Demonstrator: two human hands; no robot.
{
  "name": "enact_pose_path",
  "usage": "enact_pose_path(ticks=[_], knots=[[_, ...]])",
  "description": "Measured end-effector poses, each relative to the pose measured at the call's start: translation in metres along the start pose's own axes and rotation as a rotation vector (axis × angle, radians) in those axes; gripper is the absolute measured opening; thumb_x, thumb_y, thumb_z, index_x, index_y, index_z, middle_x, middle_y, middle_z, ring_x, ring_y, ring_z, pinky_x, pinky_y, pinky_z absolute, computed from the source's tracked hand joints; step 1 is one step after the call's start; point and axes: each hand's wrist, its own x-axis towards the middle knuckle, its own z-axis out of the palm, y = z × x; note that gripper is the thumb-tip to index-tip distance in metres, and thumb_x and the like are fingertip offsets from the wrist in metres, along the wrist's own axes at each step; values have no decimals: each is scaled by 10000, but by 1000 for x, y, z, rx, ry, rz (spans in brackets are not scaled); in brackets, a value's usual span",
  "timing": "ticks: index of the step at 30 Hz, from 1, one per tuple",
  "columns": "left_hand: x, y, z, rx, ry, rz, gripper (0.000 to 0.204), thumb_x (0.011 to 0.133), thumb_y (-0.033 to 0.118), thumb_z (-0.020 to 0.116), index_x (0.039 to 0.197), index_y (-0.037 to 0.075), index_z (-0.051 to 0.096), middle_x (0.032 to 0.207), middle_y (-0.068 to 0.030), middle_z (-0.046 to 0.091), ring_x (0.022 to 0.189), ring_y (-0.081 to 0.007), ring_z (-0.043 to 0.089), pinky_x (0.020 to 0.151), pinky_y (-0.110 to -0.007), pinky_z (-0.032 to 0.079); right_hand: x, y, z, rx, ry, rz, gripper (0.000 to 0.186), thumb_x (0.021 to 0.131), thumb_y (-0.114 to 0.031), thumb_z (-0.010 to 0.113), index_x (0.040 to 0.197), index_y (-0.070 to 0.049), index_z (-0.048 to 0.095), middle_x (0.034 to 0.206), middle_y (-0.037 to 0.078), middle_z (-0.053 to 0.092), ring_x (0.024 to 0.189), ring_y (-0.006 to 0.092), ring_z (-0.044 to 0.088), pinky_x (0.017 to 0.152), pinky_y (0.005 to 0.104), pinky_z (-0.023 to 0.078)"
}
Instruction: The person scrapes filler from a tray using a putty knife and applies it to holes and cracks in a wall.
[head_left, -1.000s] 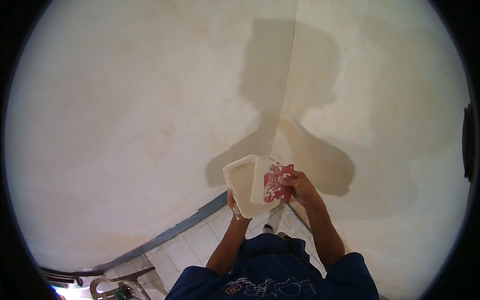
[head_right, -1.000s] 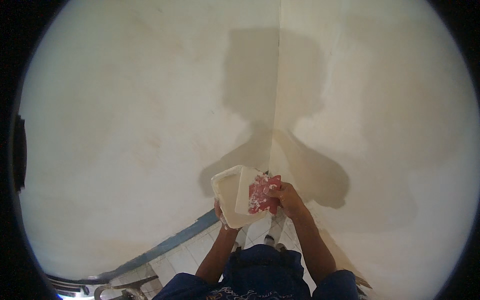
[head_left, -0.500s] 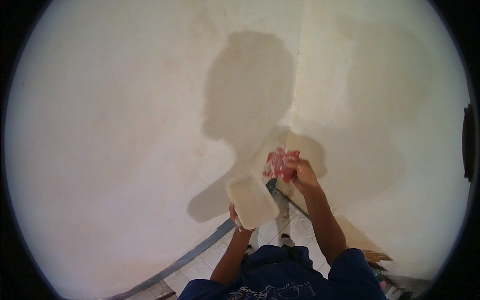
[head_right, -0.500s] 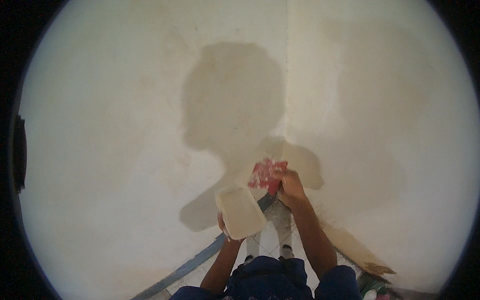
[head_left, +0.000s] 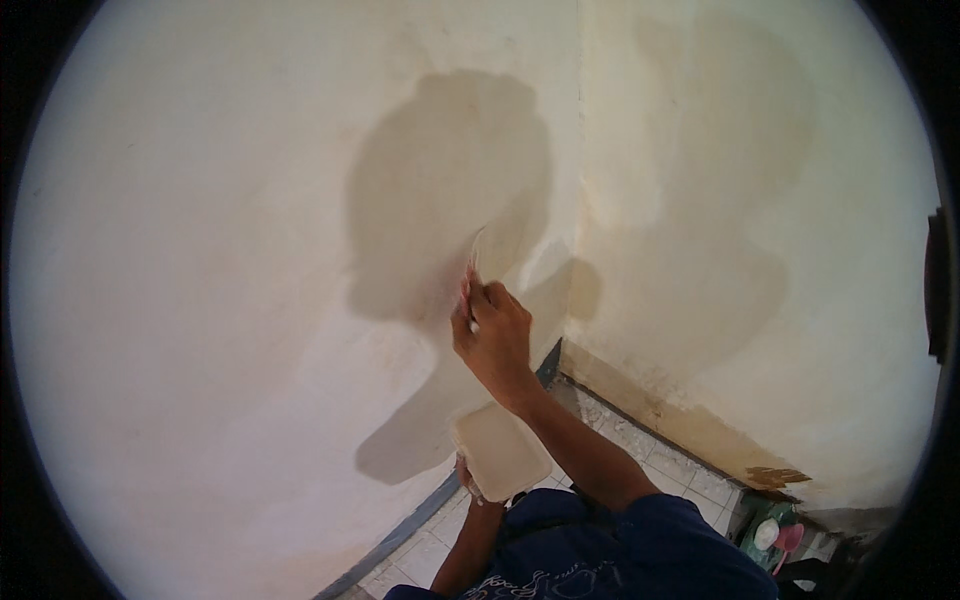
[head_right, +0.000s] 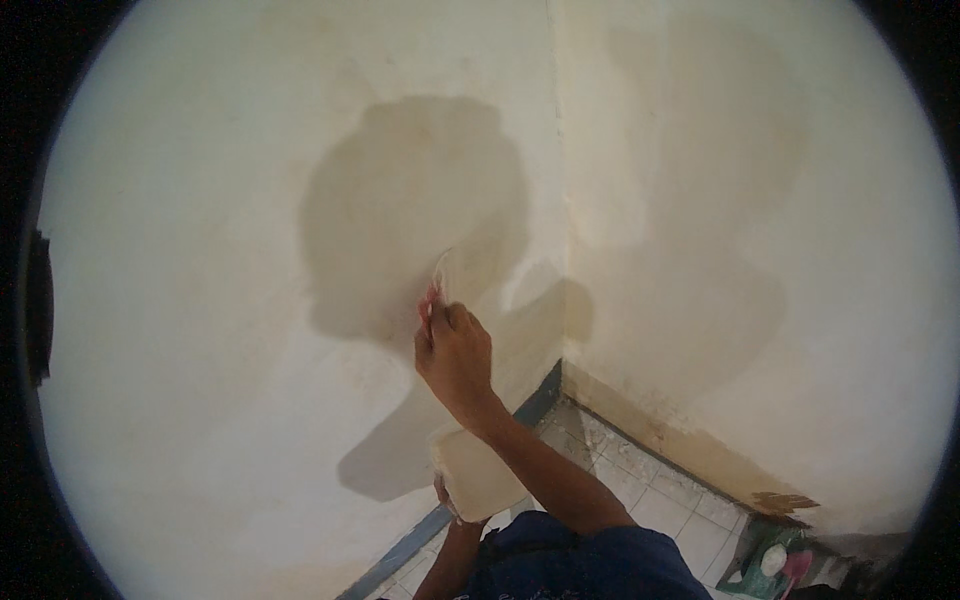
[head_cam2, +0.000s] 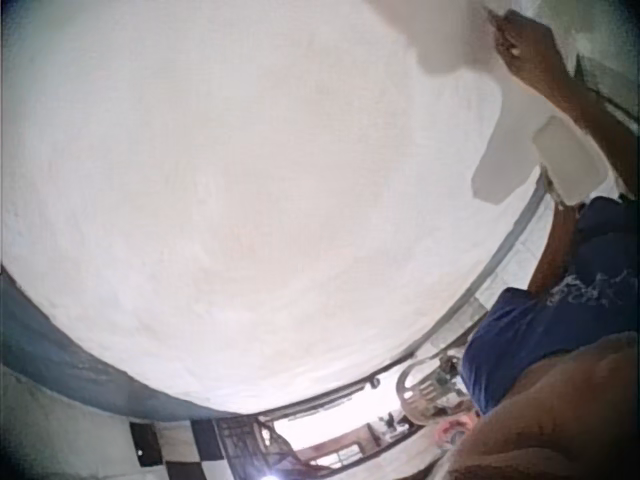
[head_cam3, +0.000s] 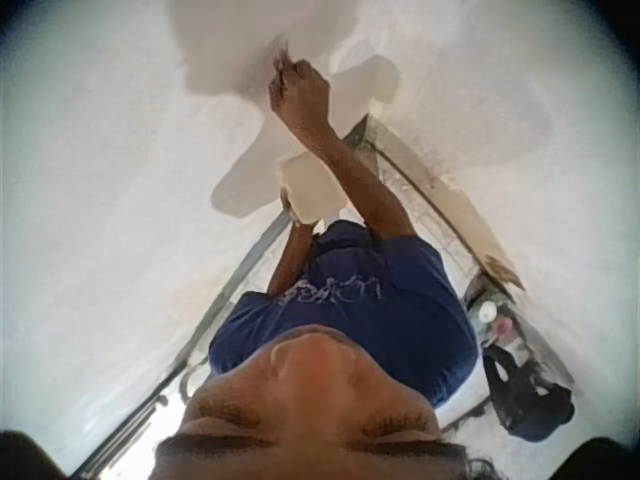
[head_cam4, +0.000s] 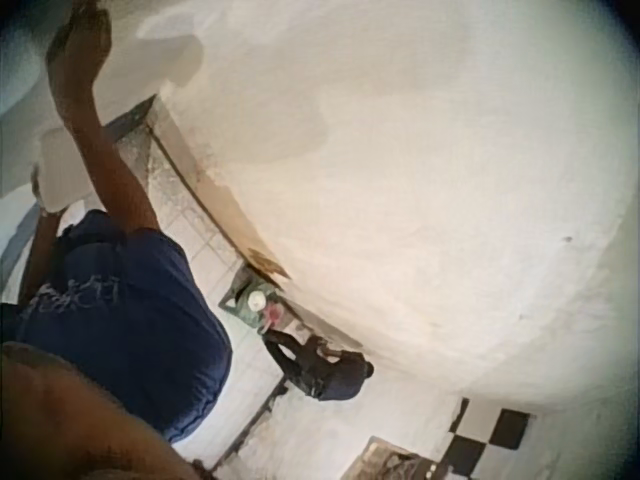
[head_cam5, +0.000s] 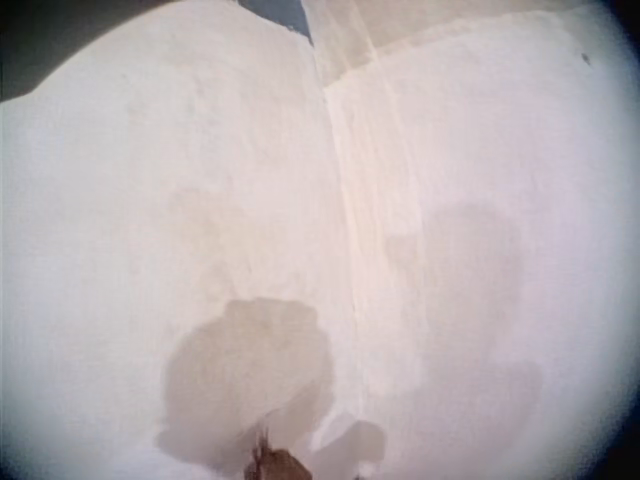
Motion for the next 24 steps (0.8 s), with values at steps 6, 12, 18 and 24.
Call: enact_pose_path(ticks=[6, 12, 18, 24], knots=[[-1, -13, 22, 215, 43, 57, 815, 828, 623, 547, 1445, 119, 373, 1401, -151, 473, 1227, -370, 504, 983, -542, 455, -21, 76, -56, 484, 73, 218, 101, 813, 48, 594, 879, 25, 667, 832, 167, 666, 649, 230, 646, 591, 316, 503], [-1, -50, 14, 220, 73, 53, 854, 821, 641, 545, 1456, 104, 348, 1409, -184, 457, 1218, -411, 501, 973, -555, 460, 53, 139, -24, 32, 365, -34, 46, 837, -62, 633, 850, -25, 657, 866, 134, 643, 815, 312, 614, 674, 409, 503], [-20, -80, 17, 130, 121, 153, 883, 808, 660, 552, 1461, 108, 329, 1366, -235, 467, 1178, -409, 525, 967, -557, 464, -26, 74, -63, 164, 32, -117, 243, 775, -63, 682, 1005, 6, 653, 892, 106, 599, 813, 263, 603, 671, 364, 522], [-16, -116, 52, 290, -6, 100, 941, 765, 679, 594, 1472, 126, 312, 1384, -282, 419, 1181, -447, 506, 949, -582, 466, -4, 149, -133, 453, 62, 313, 87, 852, -66, 618, 876, -7, 678, 875, 140, 684, 786, 298, 663, 683, 343, 522]])
